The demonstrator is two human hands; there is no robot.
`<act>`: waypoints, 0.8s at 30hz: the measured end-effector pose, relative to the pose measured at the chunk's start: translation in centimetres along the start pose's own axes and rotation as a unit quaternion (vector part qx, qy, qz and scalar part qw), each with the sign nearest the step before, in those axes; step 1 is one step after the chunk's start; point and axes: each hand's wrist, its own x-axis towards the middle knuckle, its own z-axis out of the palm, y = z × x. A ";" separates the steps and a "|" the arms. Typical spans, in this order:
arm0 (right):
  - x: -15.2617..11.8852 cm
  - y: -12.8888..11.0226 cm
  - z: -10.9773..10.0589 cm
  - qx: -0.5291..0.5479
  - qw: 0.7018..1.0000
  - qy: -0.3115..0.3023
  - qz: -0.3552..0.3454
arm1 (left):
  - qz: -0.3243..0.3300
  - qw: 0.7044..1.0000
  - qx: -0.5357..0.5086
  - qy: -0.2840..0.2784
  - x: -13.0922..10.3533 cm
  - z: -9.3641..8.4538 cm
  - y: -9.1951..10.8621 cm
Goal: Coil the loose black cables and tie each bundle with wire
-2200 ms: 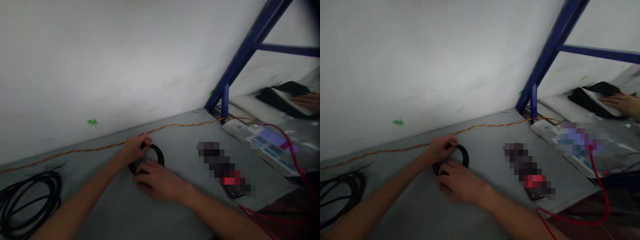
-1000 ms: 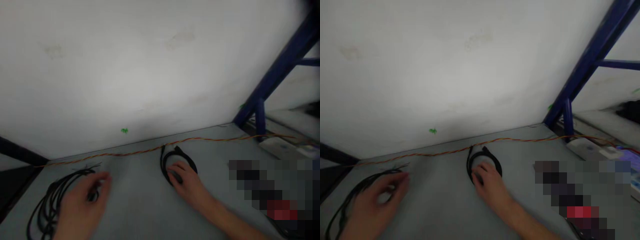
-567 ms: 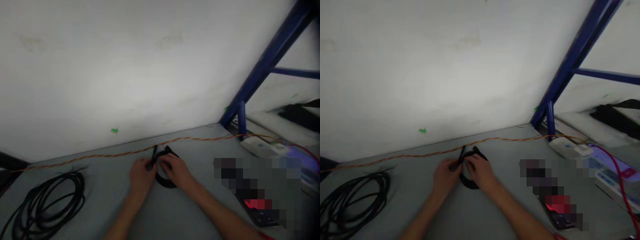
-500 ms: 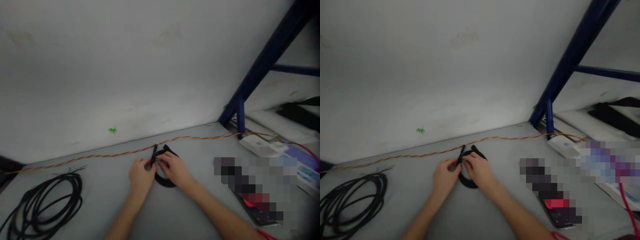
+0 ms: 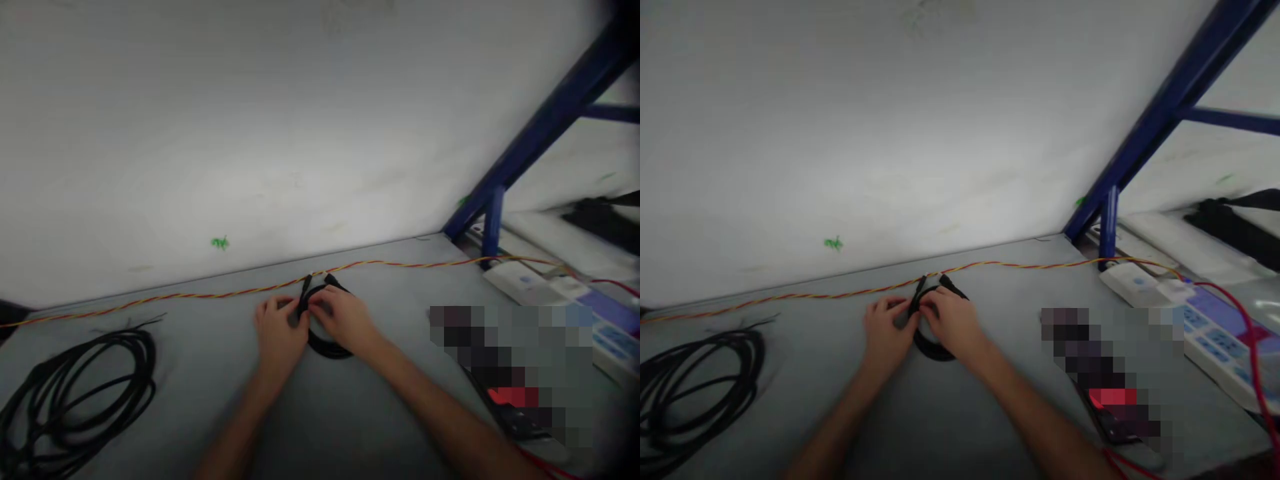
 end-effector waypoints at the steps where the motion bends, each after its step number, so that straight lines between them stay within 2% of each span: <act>1: 0.2 -0.1 -0.1 -0.013 1.000 -0.010 -0.002 | 0.003 1.000 -0.002 0.000 0.0 0.0 0.0; 7: 0.4 -0.8 -0.3 -0.084 0.996 -0.035 -0.022 | 0.022 1.000 -0.012 0.008 -0.1 0.0 0.1; 15: 0.0 -0.6 0.3 -0.085 0.996 -0.017 -0.020 | 0.034 0.999 -0.020 -0.004 -0.2 0.1 0.1; 20: 0.3 0.1 0.2 0.006 1.000 0.010 -0.015 | 0.030 0.999 -0.018 -0.012 -0.2 0.3 0.0; 24: 0.8 0.7 0.3 0.096 0.994 0.003 0.058 | 0.012 1.000 -0.014 0.002 -0.2 0.5 0.0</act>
